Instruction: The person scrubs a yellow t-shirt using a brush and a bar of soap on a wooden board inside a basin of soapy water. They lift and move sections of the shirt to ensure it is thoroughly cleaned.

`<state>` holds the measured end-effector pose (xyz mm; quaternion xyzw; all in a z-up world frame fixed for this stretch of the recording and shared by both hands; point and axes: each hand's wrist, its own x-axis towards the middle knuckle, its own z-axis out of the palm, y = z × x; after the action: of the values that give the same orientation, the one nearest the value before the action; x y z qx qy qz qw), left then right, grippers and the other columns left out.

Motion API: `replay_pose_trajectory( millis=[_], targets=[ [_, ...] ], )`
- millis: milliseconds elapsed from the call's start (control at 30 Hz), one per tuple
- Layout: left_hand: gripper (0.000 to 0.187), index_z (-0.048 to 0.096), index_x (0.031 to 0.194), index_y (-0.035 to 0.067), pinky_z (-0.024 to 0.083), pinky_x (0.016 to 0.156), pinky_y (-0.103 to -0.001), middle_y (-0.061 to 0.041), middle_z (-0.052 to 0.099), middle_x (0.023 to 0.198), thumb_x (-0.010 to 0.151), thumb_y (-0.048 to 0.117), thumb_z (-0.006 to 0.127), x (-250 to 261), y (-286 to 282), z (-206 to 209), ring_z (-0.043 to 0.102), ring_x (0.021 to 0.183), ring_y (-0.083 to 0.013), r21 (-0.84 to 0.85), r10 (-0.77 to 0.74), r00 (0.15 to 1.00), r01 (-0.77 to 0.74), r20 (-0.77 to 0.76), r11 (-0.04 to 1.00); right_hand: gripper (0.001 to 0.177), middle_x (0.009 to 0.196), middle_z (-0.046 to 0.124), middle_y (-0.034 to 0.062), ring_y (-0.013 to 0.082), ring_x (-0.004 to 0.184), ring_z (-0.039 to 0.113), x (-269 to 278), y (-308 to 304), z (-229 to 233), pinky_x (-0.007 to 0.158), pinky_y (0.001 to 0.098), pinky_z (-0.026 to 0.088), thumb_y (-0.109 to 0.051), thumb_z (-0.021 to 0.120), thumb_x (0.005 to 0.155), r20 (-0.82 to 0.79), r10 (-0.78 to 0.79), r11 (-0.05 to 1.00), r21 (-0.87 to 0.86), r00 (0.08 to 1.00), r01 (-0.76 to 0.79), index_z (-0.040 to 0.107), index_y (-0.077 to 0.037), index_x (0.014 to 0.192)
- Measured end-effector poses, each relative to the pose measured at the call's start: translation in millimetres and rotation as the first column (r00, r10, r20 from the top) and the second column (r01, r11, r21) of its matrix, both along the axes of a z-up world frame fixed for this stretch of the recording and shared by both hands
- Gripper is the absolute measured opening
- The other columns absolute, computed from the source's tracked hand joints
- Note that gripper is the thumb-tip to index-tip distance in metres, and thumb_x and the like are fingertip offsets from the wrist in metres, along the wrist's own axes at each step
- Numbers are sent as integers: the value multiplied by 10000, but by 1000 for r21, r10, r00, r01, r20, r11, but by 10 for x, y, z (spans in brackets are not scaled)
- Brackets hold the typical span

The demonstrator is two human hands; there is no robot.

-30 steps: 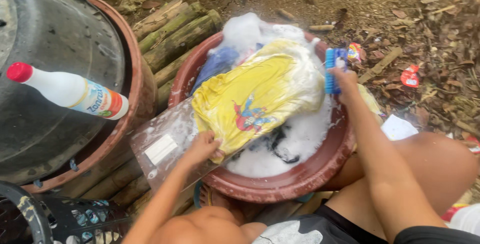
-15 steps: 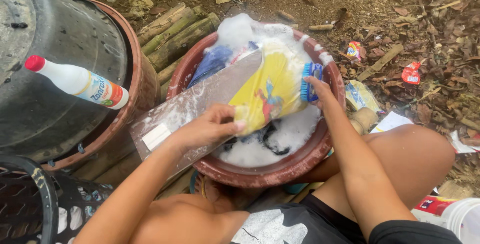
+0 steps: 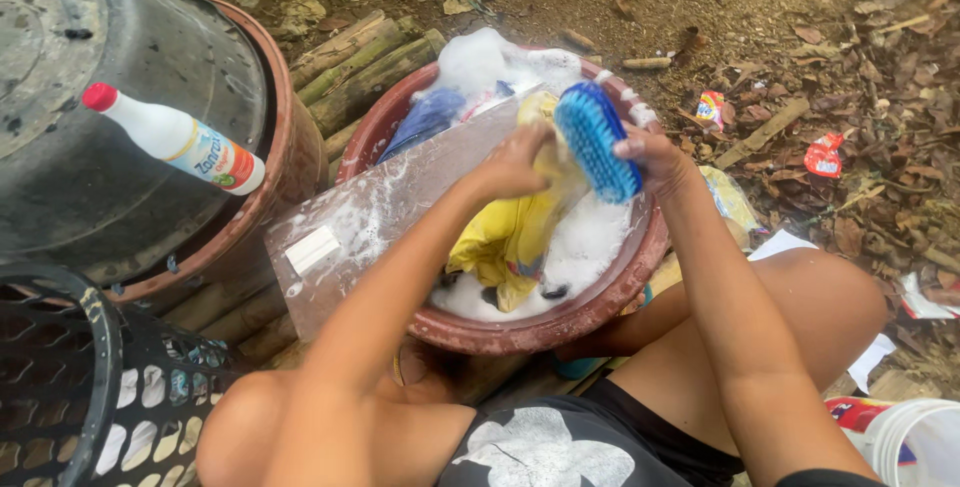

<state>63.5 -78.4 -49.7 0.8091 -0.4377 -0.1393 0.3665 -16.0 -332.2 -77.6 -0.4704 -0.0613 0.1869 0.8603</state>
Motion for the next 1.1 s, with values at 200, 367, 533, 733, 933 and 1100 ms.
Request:
replay_pose_trajectory(
  millis=[200, 367, 533, 733, 933, 1100],
  targets=[
    [522, 618, 1202, 49, 497, 938, -312, -73, 708, 1089, 727, 186, 785, 69, -209, 152, 658, 1041, -177, -144, -109, 820, 33, -561, 989, 1012, 1276, 659, 185, 278, 1134, 682, -208, 196, 493, 1091, 375, 529, -243, 814, 642, 114, -115, 989, 106, 987, 103, 439, 75, 1526],
    [257, 764, 912, 57, 394, 591, -284, 29, 632, 739, 921, 310, 725, 43, 19, 410, 511, 683, -75, 79, -70, 844, 132, -531, 988, 1258, 1288, 631, 151, 257, 1104, 686, -320, 348, 711, 1024, 388, 558, -236, 853, 574, 205, -201, 978, 100, 958, 183, 236, -25, 1649],
    [244, 718, 898, 57, 385, 548, -245, 63, 575, 726, 987, 280, 673, -2, 144, 629, 481, 652, -54, -110, -169, 775, 129, -609, 986, 1249, 1238, 648, 156, 287, 1041, 684, -378, 405, 688, 961, 415, 576, -233, 843, 606, 293, -233, 969, 145, 927, 198, 270, 5, 1689],
    [319, 650, 1051, 62, 535, 767, -255, 4, 645, 982, 887, 308, 767, -89, 239, 809, 614, 907, -98, -71, -161, 813, 147, -559, 987, 875, 1065, 683, 193, 351, 998, 690, -385, 412, 542, 998, 460, 578, -247, 830, 635, 158, -192, 926, 357, 968, 126, 494, 33, 1393],
    [450, 731, 1057, -4, 531, 725, -321, -80, 722, 923, 796, 354, 806, -280, 193, 812, 659, 862, -176, 203, -84, 769, 269, -633, 941, 834, 989, 653, 187, 405, 957, 692, -544, 578, 854, 896, 500, 582, -295, 832, 603, 265, -123, 977, 204, 956, 69, 538, 26, 1314],
    [397, 752, 1052, 11, 553, 755, -280, -74, 765, 941, 808, 322, 786, -261, 263, 839, 699, 864, -157, 95, -73, 728, 187, -681, 978, 899, 1131, 672, 224, 345, 1093, 678, -514, 633, 996, 1056, 413, 546, -304, 858, 592, 219, -30, 986, 164, 975, -7, 530, 57, 1347]
  ],
)
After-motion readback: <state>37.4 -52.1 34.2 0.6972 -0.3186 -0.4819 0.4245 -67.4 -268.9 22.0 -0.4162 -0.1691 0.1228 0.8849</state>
